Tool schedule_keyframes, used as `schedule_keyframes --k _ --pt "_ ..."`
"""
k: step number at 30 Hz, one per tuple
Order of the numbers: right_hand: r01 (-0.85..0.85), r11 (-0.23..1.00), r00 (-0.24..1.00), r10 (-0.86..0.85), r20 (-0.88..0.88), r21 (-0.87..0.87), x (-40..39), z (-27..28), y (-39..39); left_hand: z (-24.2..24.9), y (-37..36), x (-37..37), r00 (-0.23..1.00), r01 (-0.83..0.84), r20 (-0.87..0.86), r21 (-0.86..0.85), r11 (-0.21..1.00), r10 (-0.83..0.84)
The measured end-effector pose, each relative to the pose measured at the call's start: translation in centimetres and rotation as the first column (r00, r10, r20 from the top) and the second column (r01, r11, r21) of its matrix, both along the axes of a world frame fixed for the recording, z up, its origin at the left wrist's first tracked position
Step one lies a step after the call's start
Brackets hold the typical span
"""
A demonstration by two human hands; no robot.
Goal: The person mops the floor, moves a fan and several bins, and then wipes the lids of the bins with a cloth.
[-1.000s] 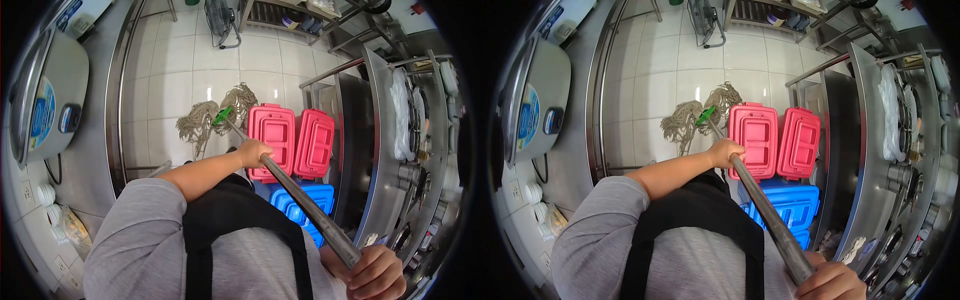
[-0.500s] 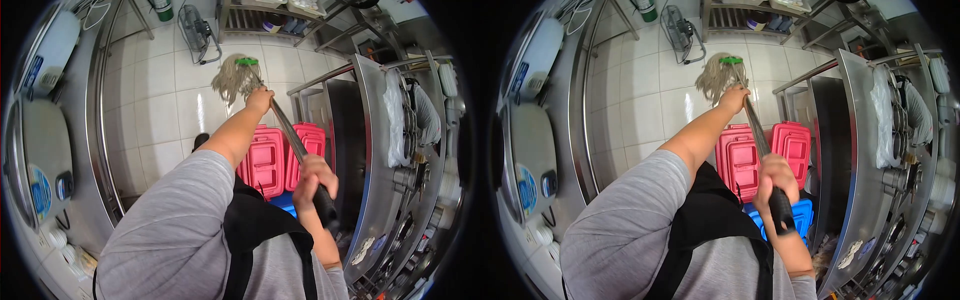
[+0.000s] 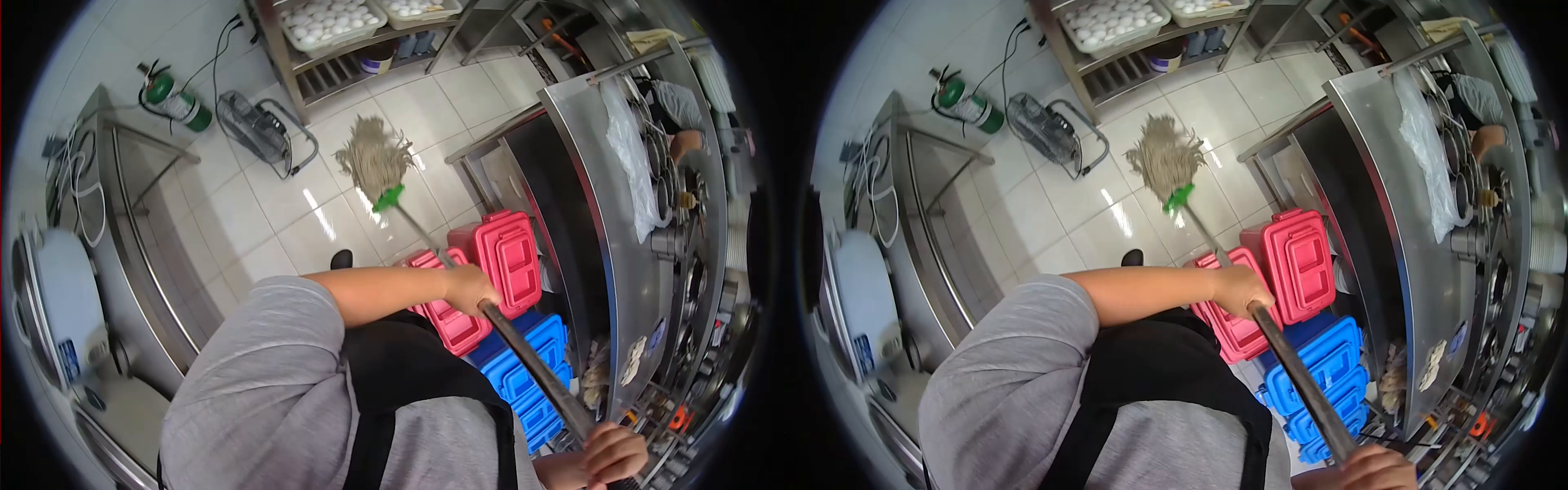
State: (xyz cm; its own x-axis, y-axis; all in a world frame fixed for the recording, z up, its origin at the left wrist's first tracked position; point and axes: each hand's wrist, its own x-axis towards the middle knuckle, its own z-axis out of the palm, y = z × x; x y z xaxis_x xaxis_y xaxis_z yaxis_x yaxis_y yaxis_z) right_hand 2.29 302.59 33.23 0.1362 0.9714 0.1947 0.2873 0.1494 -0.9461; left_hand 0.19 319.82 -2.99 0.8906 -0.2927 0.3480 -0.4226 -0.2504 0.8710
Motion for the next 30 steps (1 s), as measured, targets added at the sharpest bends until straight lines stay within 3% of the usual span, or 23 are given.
schedule_keyframes --k 1,3,5,7,8,10,11,12,13,15,16,17,18,19,21,22,24,27,29,30 --pt "0.021 1.000 1.000 -0.021 0.001 0.007 -0.8 -0.6 0.3 -0.1 0.4 0.3 0.997 0.080 -0.025 0.043 0.996 -0.079" --pt "0.354 0.878 0.932 -0.304 -0.196 0.323 -2.0 -2.9 0.4 -0.8 0.9 1.0 0.993 0.118 -0.012 0.039 0.992 -0.117" --pt "0.363 0.859 0.930 -0.307 -0.204 0.361 -1.5 -4.3 1.5 -2.5 1.1 1.3 0.991 0.125 -0.064 0.125 0.984 -0.118" --pt "0.463 0.775 0.886 -0.404 -0.227 0.431 -0.9 -6.5 1.9 -3.6 3.0 2.0 0.999 0.038 -0.040 0.044 0.998 -0.036" --pt "0.511 0.748 0.860 -0.436 -0.267 0.425 -0.3 -9.0 -1.1 -4.7 4.3 2.9 0.999 0.008 -0.041 0.153 0.988 -0.002" --pt "0.621 0.643 0.783 -0.528 -0.328 0.448 1.5 -13.6 -0.1 -7.4 7.6 4.7 0.992 -0.056 -0.095 0.276 0.960 0.086" --pt "0.692 0.596 0.719 -0.621 -0.313 0.408 2.2 -16.5 0.8 -8.9 9.6 5.6 0.982 -0.123 -0.102 0.304 0.945 0.161" --pt "0.679 0.643 0.734 -0.607 -0.305 0.355 3.6 -20.1 0.8 -10.8 11.8 6.3 0.966 -0.188 -0.109 0.333 0.924 0.236" --pt "0.753 0.583 0.655 -0.710 -0.261 0.304 4.2 -24.8 1.1 -15.0 13.9 7.3 0.946 -0.282 -0.042 0.383 0.880 0.321" --pt "0.816 0.578 0.551 -0.773 -0.313 0.008 4.3 -33.0 2.0 -19.7 17.9 8.2 0.860 -0.415 -0.023 0.551 0.724 0.510" --pt "0.789 0.600 0.561 -0.790 -0.247 -0.128 4.3 -36.1 2.4 -21.9 19.6 8.2 0.834 -0.353 -0.058 0.707 0.612 0.548" --pt "0.738 0.603 0.563 -0.798 -0.216 -0.303 3.9 -39.9 2.3 -21.9 20.0 8.1 0.752 -0.280 -0.220 0.747 0.603 0.622" --pt "0.698 0.550 0.262 -0.793 -0.551 -0.459 2.2 -44.9 2.1 -23.7 19.7 7.6 0.777 -0.213 -0.172 0.833 0.511 0.605" --pt "0.681 0.567 0.112 -0.706 -0.700 -0.463 1.5 -45.9 1.8 -25.6 18.4 7.7 0.785 -0.198 -0.180 0.834 0.515 0.593" --pt "0.739 0.502 0.159 -0.778 -0.608 -0.449 1.6 -45.3 -0.5 -27.1 16.1 8.2 0.815 -0.174 -0.091 0.903 0.392 0.572" --pt "0.773 0.472 0.252 -0.842 -0.477 -0.424 2.1 -43.8 -2.5 -26.7 14.8 8.1 0.847 -0.237 -0.131 0.774 0.586 0.515" --pt "0.817 0.445 0.370 -0.892 -0.259 -0.366 3.7 -38.6 -7.0 -22.9 10.6 8.6 0.905 -0.193 -0.183 0.628 0.754 0.384" --pt "0.882 0.404 0.410 -0.912 -0.029 -0.241 3.9 -28.4 -12.6 -15.8 4.2 8.2 0.968 -0.147 -0.133 0.389 0.910 0.213" --pt "0.824 0.565 0.565 -0.810 0.155 -0.050 3.3 -21.9 -14.9 -13.6 2.5 7.0 0.994 -0.089 0.080 0.298 0.950 0.068" --pt "0.845 0.492 0.459 -0.868 0.189 0.209 0.5 -22.2 -20.5 -12.3 2.4 6.5 0.995 -0.050 0.095 0.205 0.977 0.031"
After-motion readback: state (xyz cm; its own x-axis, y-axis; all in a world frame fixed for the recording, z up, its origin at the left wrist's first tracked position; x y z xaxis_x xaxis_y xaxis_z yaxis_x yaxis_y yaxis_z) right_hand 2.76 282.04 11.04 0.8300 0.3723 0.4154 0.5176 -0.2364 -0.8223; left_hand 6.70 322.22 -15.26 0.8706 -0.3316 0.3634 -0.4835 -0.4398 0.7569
